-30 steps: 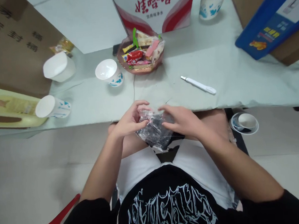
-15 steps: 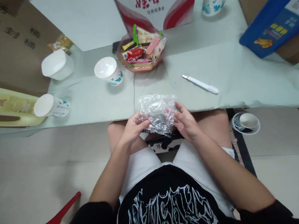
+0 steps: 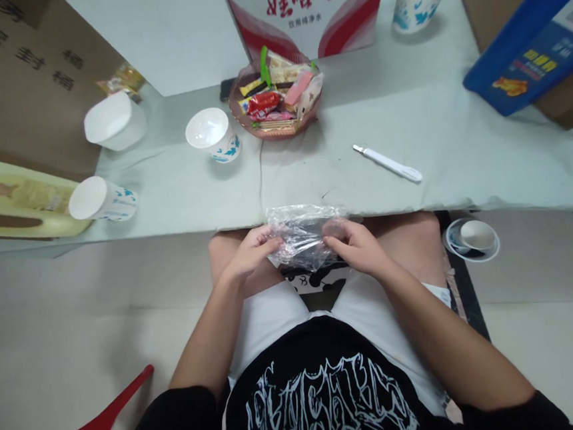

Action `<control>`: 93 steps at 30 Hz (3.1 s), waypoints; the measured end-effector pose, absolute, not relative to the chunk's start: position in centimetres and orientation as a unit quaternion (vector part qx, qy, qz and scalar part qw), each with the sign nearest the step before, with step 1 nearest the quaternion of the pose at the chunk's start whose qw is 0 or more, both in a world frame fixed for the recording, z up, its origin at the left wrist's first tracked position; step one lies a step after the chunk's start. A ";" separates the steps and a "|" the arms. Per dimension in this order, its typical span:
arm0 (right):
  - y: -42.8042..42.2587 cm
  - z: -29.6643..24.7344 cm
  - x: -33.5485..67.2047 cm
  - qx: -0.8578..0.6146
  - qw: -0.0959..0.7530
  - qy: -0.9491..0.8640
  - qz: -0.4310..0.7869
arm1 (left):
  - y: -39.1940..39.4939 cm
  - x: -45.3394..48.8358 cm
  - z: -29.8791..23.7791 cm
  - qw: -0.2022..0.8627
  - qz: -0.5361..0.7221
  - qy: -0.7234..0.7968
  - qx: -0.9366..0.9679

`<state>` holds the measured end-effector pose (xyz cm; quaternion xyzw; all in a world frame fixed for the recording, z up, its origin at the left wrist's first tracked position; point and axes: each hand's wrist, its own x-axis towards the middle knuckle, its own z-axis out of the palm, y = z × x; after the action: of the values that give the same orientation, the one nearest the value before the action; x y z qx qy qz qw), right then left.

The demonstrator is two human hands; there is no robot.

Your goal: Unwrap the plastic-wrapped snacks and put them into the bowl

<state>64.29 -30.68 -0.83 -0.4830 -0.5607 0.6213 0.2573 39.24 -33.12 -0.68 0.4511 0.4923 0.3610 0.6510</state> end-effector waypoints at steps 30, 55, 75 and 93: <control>-31.5 0.5 64.0 -0.353 0.124 -0.782 0.499 | -34.1 38.4 0.5 0.580 0.301 0.439 0.617; -33.0 -0.4 61.1 -0.436 0.285 -0.720 0.459 | -35.5 40.5 -0.9 0.568 0.362 0.512 0.532; -23.1 -3.3 64.1 -0.602 0.292 -0.709 0.222 | -15.3 29.6 11.2 -0.110 0.215 0.752 0.614; -23.2 -3.6 64.0 -0.577 0.228 -0.764 0.178 | -8.2 30.5 7.8 0.146 -0.191 0.730 0.640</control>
<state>63.96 -23.17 -3.59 -0.5774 -0.7636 0.1778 0.2278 30.46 -8.16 7.79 0.6400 0.7297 -0.1911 0.1464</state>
